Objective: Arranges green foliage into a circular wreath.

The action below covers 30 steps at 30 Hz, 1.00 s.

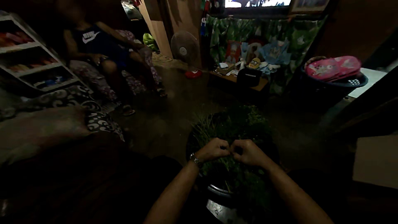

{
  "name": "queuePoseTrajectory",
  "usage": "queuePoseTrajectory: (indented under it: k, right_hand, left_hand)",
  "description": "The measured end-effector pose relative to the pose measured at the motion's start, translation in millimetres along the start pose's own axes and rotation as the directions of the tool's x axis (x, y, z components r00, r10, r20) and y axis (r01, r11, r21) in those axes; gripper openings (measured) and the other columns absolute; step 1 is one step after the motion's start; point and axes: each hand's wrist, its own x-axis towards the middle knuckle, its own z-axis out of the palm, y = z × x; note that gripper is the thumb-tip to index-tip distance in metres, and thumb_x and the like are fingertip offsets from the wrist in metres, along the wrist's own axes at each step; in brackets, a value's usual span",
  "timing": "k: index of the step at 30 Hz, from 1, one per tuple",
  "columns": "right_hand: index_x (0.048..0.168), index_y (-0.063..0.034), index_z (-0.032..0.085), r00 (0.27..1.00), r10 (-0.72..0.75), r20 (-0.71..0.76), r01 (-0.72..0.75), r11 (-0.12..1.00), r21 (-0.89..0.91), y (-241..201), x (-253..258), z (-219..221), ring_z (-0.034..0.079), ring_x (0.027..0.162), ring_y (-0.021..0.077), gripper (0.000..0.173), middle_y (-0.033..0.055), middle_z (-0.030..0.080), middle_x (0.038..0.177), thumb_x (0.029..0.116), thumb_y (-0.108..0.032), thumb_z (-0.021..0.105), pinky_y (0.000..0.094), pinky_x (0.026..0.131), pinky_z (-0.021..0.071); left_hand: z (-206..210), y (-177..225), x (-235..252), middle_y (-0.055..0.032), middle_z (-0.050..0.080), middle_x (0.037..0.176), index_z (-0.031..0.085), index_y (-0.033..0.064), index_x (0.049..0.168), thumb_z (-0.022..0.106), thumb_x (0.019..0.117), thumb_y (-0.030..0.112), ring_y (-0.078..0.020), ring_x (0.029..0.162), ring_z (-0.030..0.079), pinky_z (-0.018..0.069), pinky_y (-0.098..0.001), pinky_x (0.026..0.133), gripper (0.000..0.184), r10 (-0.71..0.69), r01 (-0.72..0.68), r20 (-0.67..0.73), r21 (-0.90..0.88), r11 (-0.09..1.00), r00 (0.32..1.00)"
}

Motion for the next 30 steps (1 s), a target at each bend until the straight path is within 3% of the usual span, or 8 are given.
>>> queuePoseTrajectory:
  k: [4,8,19,23,25,27,29,30]
  right_hand:
    - [0.105,0.0041,0.07,0.992,0.127,-0.027,-0.125,0.99,0.06,-6.8,0.8,-9.9,0.064,0.083,0.0143,0.018,0.0136,0.069,0.096,0.092,-0.008,0.068,0.0312,0.077,0.0544]
    - [0.103,0.0011,0.069,0.965,0.261,-0.039,-0.254,0.959,0.129,-3.5,0.6,-21.9,0.061,0.083,0.0127,0.013,0.0098,0.067,0.094,0.0936,-0.007,0.067,0.0329,0.076,0.0527]
    - [0.093,-0.0025,0.069,0.965,0.25,-0.073,-0.23,0.95,0.213,5.8,-2.5,-31.8,0.062,0.071,0.0082,0.006,0.0041,0.067,0.084,0.0898,0.002,0.07,0.0255,0.066,0.0543]
    - [0.094,-0.0009,0.068,0.951,0.28,-0.128,-0.256,0.95,0.178,7.6,-4.3,-40.2,0.059,0.068,0.0089,0.004,0.0054,0.064,0.082,0.0912,0.002,0.068,0.0265,0.064,0.0522]
    - [0.102,0.0003,0.069,0.934,0.243,-0.262,-0.224,0.969,0.1,20.1,-7.2,-50.9,0.061,0.078,0.0135,0.009,0.0093,0.067,0.092,0.0934,-0.001,0.066,0.0339,0.072,0.0533]
    - [0.118,-0.0026,0.069,0.914,0.178,-0.364,-0.214,0.975,-0.062,30.8,-8.2,-56.7,0.066,0.101,0.0243,0.021,0.0149,0.067,0.115,0.0994,-0.013,0.068,0.0448,0.09,0.0554]
    - [0.123,-0.0018,0.069,0.931,0.113,-0.347,-0.165,0.978,-0.125,33.7,-6.1,-54.0,0.057,0.123,0.039,0.028,0.0209,0.063,0.13,0.1025,-0.019,0.063,0.0573,0.105,0.0453]
    - [0.121,-0.003,0.07,0.946,0.129,-0.299,-0.165,0.981,-0.098,30.9,-5.4,-49.5,0.058,0.122,0.036,0.027,0.0189,0.064,0.128,0.1039,-0.022,0.061,0.0554,0.103,0.0469]
  left_hand:
    - [-1.5,9.3,-0.3,-0.0045,0.064,0.094,0.07,-0.004,0.091,0.06,0.0969,0.009,-0.0034,0.085,0.055,0.0458,-0.022,0.079,0.018,-0.026,0.026,-0.06,-0.002,1.0,0.998]
    - [-0.9,8.7,1.0,-0.0005,0.061,0.088,0.07,-0.0008,0.089,0.062,0.0973,0.007,-0.0013,0.079,0.053,0.0451,-0.0196,0.074,0.014,-0.101,0.093,-0.114,-0.07,0.993,0.988]
    - [0.1,0.0,0.0,-0.0003,0.062,0.082,0.072,0.0017,0.085,0.064,0.0958,0.004,-0.0018,0.067,0.052,0.0423,-0.0171,0.06,0.013,-0.032,0.016,-0.175,-0.095,0.995,0.984]
    - [-3.7,0.1,-0.1,-0.0012,0.063,0.085,0.071,0.0007,0.085,0.063,0.0951,0.003,-0.0019,0.073,0.054,0.0454,-0.0185,0.066,0.013,-0.03,0.02,-0.193,-0.053,0.998,0.981]
    - [-10.8,-3.3,-3.5,-0.0043,0.066,0.088,0.072,-0.0017,0.088,0.064,0.0952,0.004,-0.0054,0.079,0.058,0.049,-0.0243,0.074,0.012,-0.025,0.02,-0.223,-0.024,1.0,0.975]
    - [-14.1,-4.2,-7.6,-0.0011,0.066,0.087,0.072,0.0011,0.087,0.064,0.0955,0.005,-0.0026,0.078,0.057,0.0482,-0.0216,0.072,0.012,-0.035,0.028,-0.251,-0.032,0.999,0.967]
    - [-14.1,-4.7,-9.3,-0.0012,0.066,0.087,0.072,0.0006,0.087,0.064,0.0954,0.003,-0.0021,0.077,0.057,0.0483,-0.0197,0.071,0.012,-0.015,0.006,-0.267,-0.033,0.999,0.964]
    - [-13.3,-6.5,-8.7,-0.001,0.066,0.087,0.072,0.0002,0.087,0.064,0.0948,0.003,-0.0015,0.077,0.058,0.0487,-0.0192,0.071,0.011,-0.003,-0.005,-0.267,-0.028,1.0,0.964]
